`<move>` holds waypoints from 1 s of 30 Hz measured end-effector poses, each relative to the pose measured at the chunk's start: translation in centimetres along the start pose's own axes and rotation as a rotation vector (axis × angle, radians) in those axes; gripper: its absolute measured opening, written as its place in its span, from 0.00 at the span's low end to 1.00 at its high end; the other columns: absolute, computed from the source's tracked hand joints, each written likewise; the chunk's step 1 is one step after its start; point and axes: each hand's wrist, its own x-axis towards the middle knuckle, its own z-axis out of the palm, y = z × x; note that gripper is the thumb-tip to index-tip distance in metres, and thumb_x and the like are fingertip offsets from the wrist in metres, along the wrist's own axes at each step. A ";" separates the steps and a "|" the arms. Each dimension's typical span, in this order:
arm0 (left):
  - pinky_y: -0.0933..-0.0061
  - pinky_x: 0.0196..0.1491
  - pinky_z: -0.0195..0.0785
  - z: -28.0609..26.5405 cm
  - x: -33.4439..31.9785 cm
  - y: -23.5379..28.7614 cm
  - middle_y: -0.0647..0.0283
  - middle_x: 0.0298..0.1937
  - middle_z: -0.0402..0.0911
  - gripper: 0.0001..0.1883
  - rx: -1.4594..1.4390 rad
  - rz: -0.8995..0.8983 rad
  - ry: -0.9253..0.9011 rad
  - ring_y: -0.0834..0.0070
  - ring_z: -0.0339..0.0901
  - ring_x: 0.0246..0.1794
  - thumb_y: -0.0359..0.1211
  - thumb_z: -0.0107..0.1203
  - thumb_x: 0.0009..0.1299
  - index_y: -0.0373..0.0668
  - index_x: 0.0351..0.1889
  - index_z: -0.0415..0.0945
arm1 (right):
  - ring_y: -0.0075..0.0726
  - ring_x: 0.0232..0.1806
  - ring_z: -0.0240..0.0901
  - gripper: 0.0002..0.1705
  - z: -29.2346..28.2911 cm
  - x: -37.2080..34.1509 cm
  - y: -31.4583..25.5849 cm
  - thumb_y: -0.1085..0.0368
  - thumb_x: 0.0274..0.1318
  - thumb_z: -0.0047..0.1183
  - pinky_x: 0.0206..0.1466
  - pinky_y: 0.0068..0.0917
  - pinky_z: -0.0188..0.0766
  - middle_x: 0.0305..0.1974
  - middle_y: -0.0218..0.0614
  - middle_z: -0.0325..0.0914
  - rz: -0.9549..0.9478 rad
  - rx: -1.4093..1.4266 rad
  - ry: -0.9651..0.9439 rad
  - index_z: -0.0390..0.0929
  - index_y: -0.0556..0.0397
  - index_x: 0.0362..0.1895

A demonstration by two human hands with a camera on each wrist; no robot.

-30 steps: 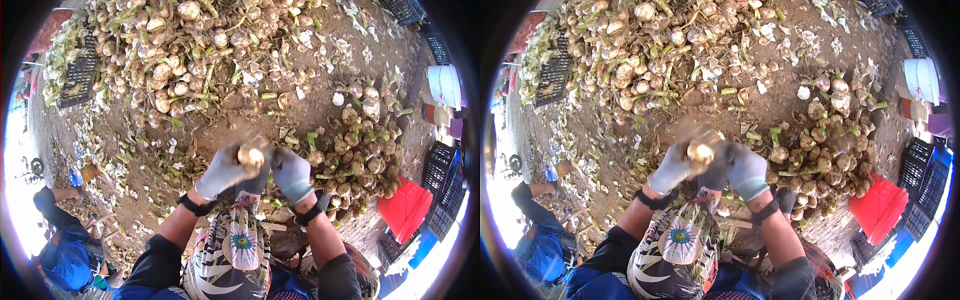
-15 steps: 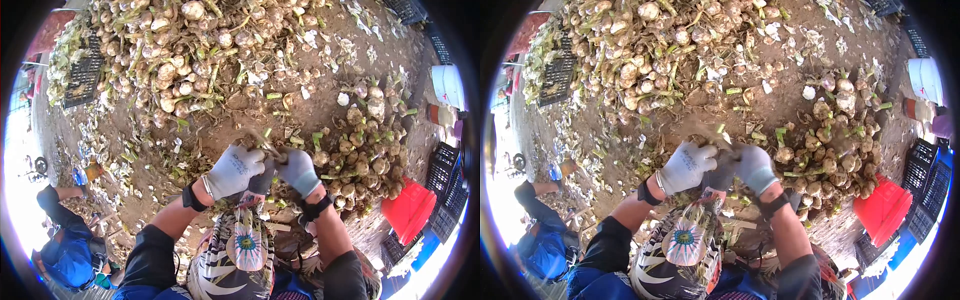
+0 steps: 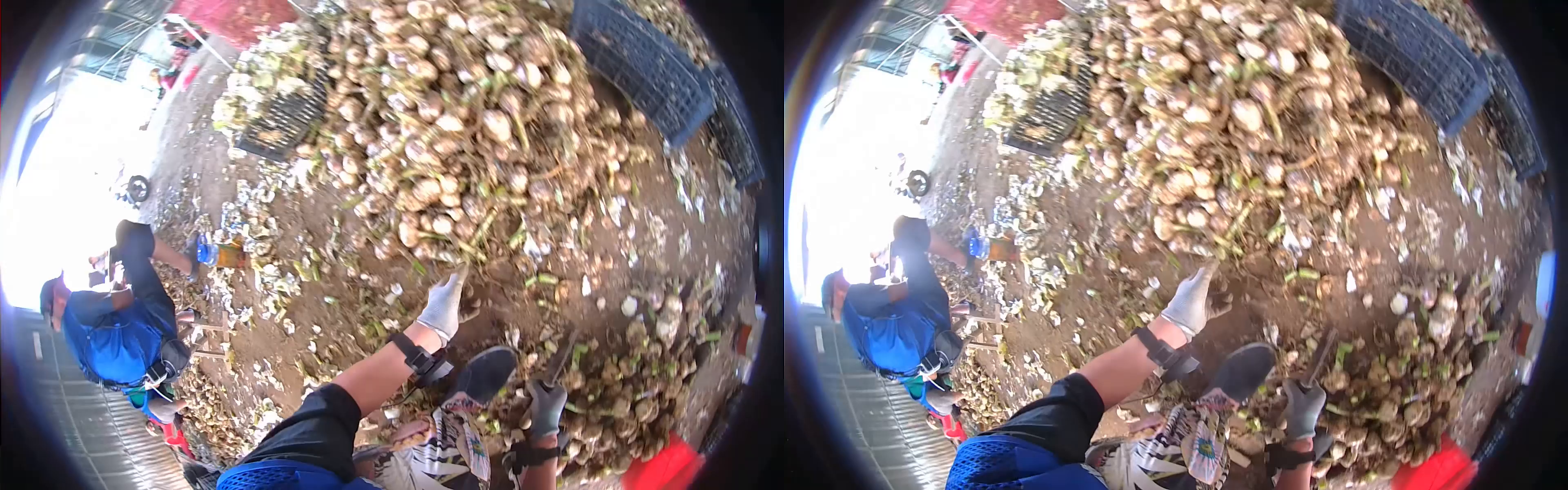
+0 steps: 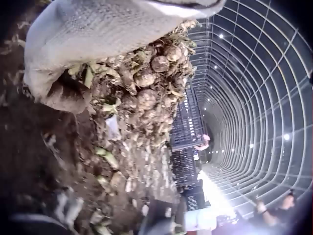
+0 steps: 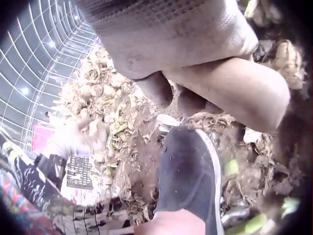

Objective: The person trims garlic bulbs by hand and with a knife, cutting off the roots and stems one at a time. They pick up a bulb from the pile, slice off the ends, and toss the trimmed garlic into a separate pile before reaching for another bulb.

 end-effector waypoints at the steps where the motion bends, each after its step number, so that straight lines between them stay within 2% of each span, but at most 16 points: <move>1: 0.63 0.37 0.76 -1.2 1.1 0.1 0.67 0.37 0.77 0.16 -0.040 -0.040 0.049 0.73 0.78 0.31 0.48 0.62 0.69 0.47 0.43 0.76 | 0.19 0.24 0.68 0.06 0.4 -0.2 -0.7 0.71 0.52 0.62 0.27 0.21 0.63 0.25 0.25 0.78 0.037 0.056 0.028 0.83 0.59 0.36; 5: 0.66 0.32 0.73 -4.0 8.0 -0.7 0.69 0.26 0.74 0.12 -0.062 0.014 0.207 0.76 0.76 0.27 0.46 0.60 0.70 0.49 0.39 0.78 | 0.25 0.17 0.69 0.03 1.9 0.7 0.0 0.71 0.54 0.58 0.20 0.23 0.62 0.20 0.29 0.74 -0.094 0.049 -0.035 0.81 0.58 0.32; 7: 0.69 0.24 0.65 -4.8 7.3 -1.8 0.69 0.24 0.76 0.10 0.074 0.099 0.077 0.76 0.74 0.23 0.45 0.59 0.71 0.50 0.36 0.79 | 0.24 0.18 0.69 0.04 2.9 -1.3 -4.0 0.71 0.55 0.59 0.22 0.23 0.63 0.21 0.28 0.75 -0.110 0.058 -0.045 0.82 0.58 0.34; 9: 0.76 0.31 0.70 -5.1 4.9 -3.8 0.67 0.30 0.80 0.09 0.410 0.312 -0.097 0.78 0.78 0.29 0.37 0.61 0.67 0.45 0.41 0.81 | 0.22 0.21 0.68 0.05 3.4 -1.8 -6.0 0.70 0.56 0.60 0.25 0.23 0.63 0.23 0.26 0.75 -0.081 0.016 -0.039 0.83 0.58 0.36; 10: 0.74 0.35 0.72 -3.2 2.5 -4.1 0.62 0.31 0.81 0.13 0.351 0.175 -0.013 0.76 0.79 0.31 0.34 0.59 0.65 0.41 0.46 0.81 | 0.20 0.24 0.68 0.08 3.2 -0.9 -5.3 0.68 0.56 0.61 0.28 0.23 0.63 0.26 0.24 0.76 -0.078 0.066 -0.055 0.83 0.58 0.40; 11: 0.76 0.43 0.71 -1.6 -0.4 -2.7 0.62 0.38 0.84 0.18 0.813 0.052 -0.018 0.82 0.77 0.39 0.32 0.59 0.66 0.38 0.53 0.79 | 0.20 0.24 0.68 0.08 3.6 0.2 -5.1 0.68 0.56 0.61 0.28 0.23 0.63 0.26 0.24 0.76 -0.078 0.079 -0.040 0.83 0.58 0.40; 13: 0.72 0.44 0.72 -1.6 -3.0 -4.6 0.61 0.39 0.84 0.22 0.901 0.374 -0.266 0.80 0.78 0.39 0.33 0.59 0.63 0.39 0.57 0.77 | 0.19 0.27 0.72 0.10 3.9 1.5 -5.2 0.71 0.56 0.62 0.24 0.23 0.66 0.33 0.28 0.80 -0.282 0.314 0.000 0.83 0.58 0.43; 14: 0.66 0.45 0.74 -1.1 -4.1 -4.3 0.54 0.42 0.85 0.24 1.093 0.240 -0.320 0.67 0.83 0.41 0.33 0.58 0.63 0.41 0.59 0.76 | 0.19 0.29 0.73 0.12 3.7 1.1 -6.2 0.71 0.57 0.61 0.24 0.22 0.67 0.35 0.28 0.81 -0.179 0.379 -0.037 0.83 0.58 0.45; 15: 0.61 0.45 0.75 -1.2 -3.9 -5.9 0.49 0.43 0.84 0.22 1.140 0.660 -0.401 0.51 0.83 0.43 0.31 0.58 0.62 0.41 0.56 0.77 | 0.18 0.30 0.73 0.14 3.7 0.7 -7.7 0.71 0.57 0.61 0.25 0.21 0.68 0.37 0.28 0.81 -0.073 0.437 -0.063 0.82 0.58 0.48; 16: 0.58 0.46 0.75 -0.5 -4.5 -6.1 0.45 0.47 0.82 0.20 1.171 0.578 -0.377 0.44 0.78 0.48 0.28 0.57 0.61 0.41 0.53 0.77 | 0.17 0.31 0.73 0.14 4.2 0.4 -9.0 0.71 0.57 0.61 0.25 0.20 0.68 0.37 0.28 0.81 -0.196 0.367 -0.079 0.83 0.58 0.49; 17: 0.62 0.47 0.74 0.7 -5.3 -5.9 0.48 0.45 0.84 0.18 1.112 0.585 -0.397 0.55 0.83 0.46 0.26 0.56 0.61 0.39 0.51 0.77 | 0.17 0.31 0.73 0.15 4.7 0.2 -10.0 0.71 0.58 0.61 0.26 0.19 0.68 0.37 0.28 0.82 -0.316 0.290 -0.100 0.83 0.58 0.50; 18: 0.72 0.44 0.75 1.8 -6.1 -5.0 0.56 0.43 0.84 0.26 0.883 0.466 -0.513 0.72 0.83 0.41 0.23 0.59 0.61 0.38 0.59 0.72 | 0.17 0.32 0.74 0.15 4.7 0.0 -10.7 0.71 0.58 0.62 0.28 0.19 0.69 0.37 0.29 0.82 -0.202 0.291 -0.122 0.83 0.59 0.50; 21: 0.77 0.41 0.74 3.1 -6.2 -5.2 0.63 0.48 0.78 0.41 0.269 0.008 -0.569 0.77 0.78 0.42 0.18 0.61 0.59 0.37 0.71 0.56 | 0.18 0.35 0.76 0.15 5.6 0.0 -10.9 0.69 0.59 0.64 0.36 0.18 0.73 0.39 0.29 0.83 -0.148 0.420 -0.103 0.83 0.60 0.50; 25: 0.75 0.42 0.76 2.6 -5.3 -5.2 0.63 0.49 0.79 0.39 0.344 0.080 -0.564 0.77 0.79 0.42 0.22 0.64 0.61 0.36 0.70 0.56 | 0.18 0.36 0.76 0.13 4.9 0.1 -10.6 0.72 0.61 0.62 0.38 0.20 0.75 0.40 0.27 0.83 -0.231 0.405 -0.141 0.83 0.59 0.50; 27: 0.77 0.52 0.73 2.4 -5.4 -4.4 0.64 0.52 0.76 0.33 0.377 0.027 -0.575 0.78 0.76 0.51 0.22 0.60 0.66 0.36 0.69 0.59 | 0.20 0.37 0.78 0.15 3.7 -0.1 -10.5 0.66 0.59 0.65 0.38 0.21 0.75 0.39 0.34 0.84 -0.260 0.338 -0.137 0.83 0.59 0.49; 30: 0.76 0.52 0.74 1.7 -5.3 -4.2 0.64 0.52 0.77 0.31 0.411 0.046 -0.577 0.79 0.76 0.52 0.24 0.61 0.67 0.37 0.68 0.60 | 0.44 0.39 0.84 0.22 2.8 -1.2 -10.1 0.62 0.46 0.66 0.41 0.33 0.78 0.42 0.44 0.84 -0.534 -0.533 0.069 0.83 0.49 0.50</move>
